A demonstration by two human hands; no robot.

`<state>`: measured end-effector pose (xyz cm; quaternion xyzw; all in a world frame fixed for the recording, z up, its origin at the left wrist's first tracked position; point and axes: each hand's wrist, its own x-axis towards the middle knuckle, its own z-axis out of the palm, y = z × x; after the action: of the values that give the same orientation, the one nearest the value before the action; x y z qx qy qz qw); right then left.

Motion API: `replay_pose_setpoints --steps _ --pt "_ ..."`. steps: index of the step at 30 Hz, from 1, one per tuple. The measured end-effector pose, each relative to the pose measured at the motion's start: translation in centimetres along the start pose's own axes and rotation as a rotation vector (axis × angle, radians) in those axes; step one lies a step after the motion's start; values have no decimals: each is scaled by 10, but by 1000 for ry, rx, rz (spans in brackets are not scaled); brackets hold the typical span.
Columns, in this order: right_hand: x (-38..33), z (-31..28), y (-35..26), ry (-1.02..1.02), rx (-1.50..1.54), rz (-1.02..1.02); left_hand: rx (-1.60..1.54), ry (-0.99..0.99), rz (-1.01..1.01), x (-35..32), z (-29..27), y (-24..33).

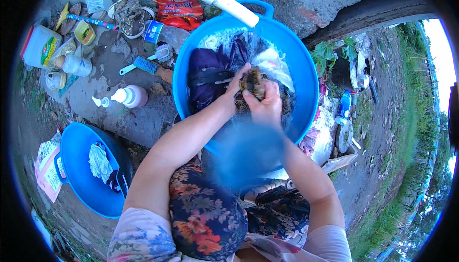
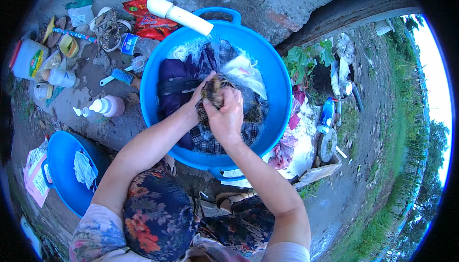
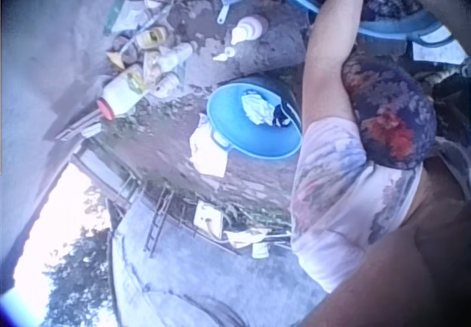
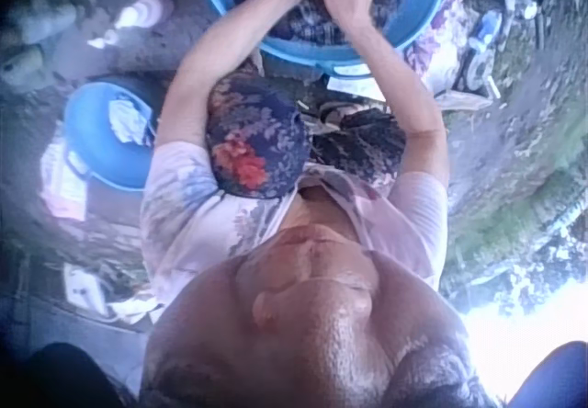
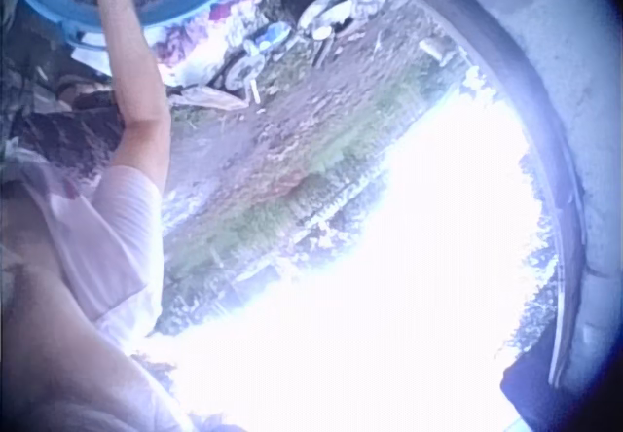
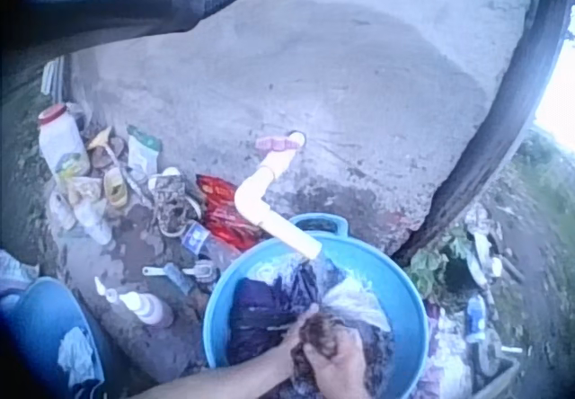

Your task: The person hand-washes multiple garments in a blue basin filled with soapy water. They scrub, rinse, and wring out each item by hand, then place the cleaned pieces into a second blue basin nearby.

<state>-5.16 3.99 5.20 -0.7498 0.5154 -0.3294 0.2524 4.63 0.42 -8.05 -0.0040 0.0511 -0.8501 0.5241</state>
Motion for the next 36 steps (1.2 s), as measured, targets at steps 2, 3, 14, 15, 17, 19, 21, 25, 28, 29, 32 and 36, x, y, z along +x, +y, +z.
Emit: replay_pose_setpoints --steps 2,3,14,15,17,19,21,25,28,29,32,36 --pt "20 4 30 168 -35 91 76 648 133 -3 89 -44" --pt "38 5 41 195 -211 87 246 673 214 -6 88 -53" --pt "25 6 59 102 99 213 506 717 300 -5 71 -45" --pt "37 4 73 137 20 207 771 687 388 -7 58 -43" --pt "47 -9 107 149 -223 310 1129 637 249 -17 63 -46" --pt "48 -6 110 -32 -436 475 1448 605 171 -26 59 -45" --pt "37 4 152 -230 -812 242 1818 480 104 -32 72 -42" --pt "25 32 176 -231 -957 82 2155 416 -61 -49 99 -21" --pt "53 -18 174 -387 -165 569 2263 592 485 -41 104 -16" --pt "58 -39 139 -345 505 687 2120 563 620 -39 101 -8" --pt "66 -85 89 67 1060 827 1787 532 730 -22 85 -15" --pt "82 -114 60 74 1336 645 1353 689 247 1 54 -41"
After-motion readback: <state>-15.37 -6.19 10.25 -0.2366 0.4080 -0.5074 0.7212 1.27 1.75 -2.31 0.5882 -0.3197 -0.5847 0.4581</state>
